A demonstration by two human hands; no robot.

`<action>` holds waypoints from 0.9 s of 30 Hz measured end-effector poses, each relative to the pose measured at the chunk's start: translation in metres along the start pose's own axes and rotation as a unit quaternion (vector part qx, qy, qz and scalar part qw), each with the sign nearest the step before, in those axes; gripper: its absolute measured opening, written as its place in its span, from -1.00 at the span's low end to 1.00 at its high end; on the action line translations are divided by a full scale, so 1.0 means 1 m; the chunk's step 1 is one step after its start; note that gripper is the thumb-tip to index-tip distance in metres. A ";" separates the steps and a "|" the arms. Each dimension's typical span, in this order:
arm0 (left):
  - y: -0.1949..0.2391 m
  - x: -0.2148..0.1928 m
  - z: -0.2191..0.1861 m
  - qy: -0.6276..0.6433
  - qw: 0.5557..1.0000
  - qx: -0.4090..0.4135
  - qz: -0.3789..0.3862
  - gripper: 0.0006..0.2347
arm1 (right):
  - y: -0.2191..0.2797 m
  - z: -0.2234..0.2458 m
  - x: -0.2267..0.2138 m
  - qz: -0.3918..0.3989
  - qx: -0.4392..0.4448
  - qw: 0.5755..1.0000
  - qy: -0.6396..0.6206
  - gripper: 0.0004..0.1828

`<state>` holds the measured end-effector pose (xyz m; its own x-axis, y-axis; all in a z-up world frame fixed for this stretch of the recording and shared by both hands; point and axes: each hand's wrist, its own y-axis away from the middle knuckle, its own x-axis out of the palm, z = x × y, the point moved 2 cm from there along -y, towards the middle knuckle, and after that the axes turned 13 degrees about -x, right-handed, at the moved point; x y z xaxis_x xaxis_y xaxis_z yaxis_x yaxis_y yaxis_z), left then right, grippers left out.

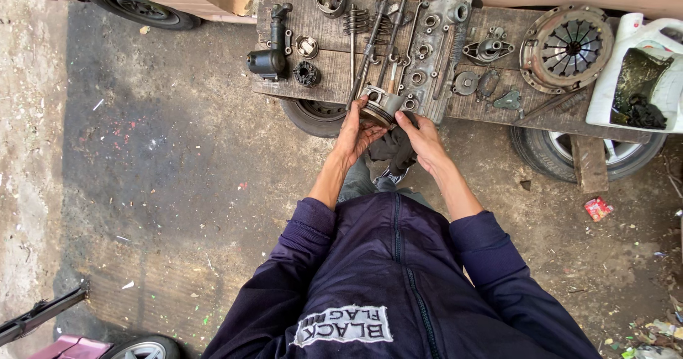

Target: The person cleans a piston and other engine parts using a rag and a small brush. They wipe the piston with a rag, then use a brush to scrub the inside of the piston, and finally wipe it again with the rag.

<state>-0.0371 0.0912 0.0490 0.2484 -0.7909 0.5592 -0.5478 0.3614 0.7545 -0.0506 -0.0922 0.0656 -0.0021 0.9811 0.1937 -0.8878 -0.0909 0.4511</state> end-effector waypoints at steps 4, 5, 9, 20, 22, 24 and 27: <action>-0.021 -0.012 -0.014 -0.072 0.994 -0.014 -0.074 -0.35 | -0.015 0.002 0.002 -0.048 0.053 0.997 -0.025 -0.34; -0.025 -0.014 -0.021 -0.081 0.995 -0.016 -0.051 -0.32 | -0.021 0.007 0.003 -0.054 0.060 0.997 -0.008 -0.34; -0.035 -0.029 -0.055 -0.111 0.993 -0.034 0.022 -0.26 | -0.053 0.025 0.017 -0.043 0.067 0.997 -0.002 -0.37; -0.037 -0.068 -0.156 -0.392 0.919 0.038 -0.023 0.04 | -0.132 0.045 0.082 -0.066 0.125 0.987 0.081 -0.44; -0.038 -0.070 -0.169 -0.417 0.903 0.107 -0.012 0.10 | -0.149 0.040 0.091 -0.068 0.107 0.991 0.038 -0.43; -0.044 -0.074 -0.176 -0.469 0.872 0.135 -0.049 0.09 | -0.161 0.034 0.095 -0.085 0.104 0.991 0.020 -0.39; -0.067 -0.084 -0.188 -0.541 0.814 0.186 -0.101 -0.01 | -0.170 0.027 0.091 -0.145 0.108 0.983 -0.019 -0.42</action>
<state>0.1293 0.2268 0.0159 -0.3755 -0.8600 -0.3456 -0.8373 0.1548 0.5244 0.1121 0.0083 0.0304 0.2579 0.9643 0.0594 -0.7301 0.1543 0.6656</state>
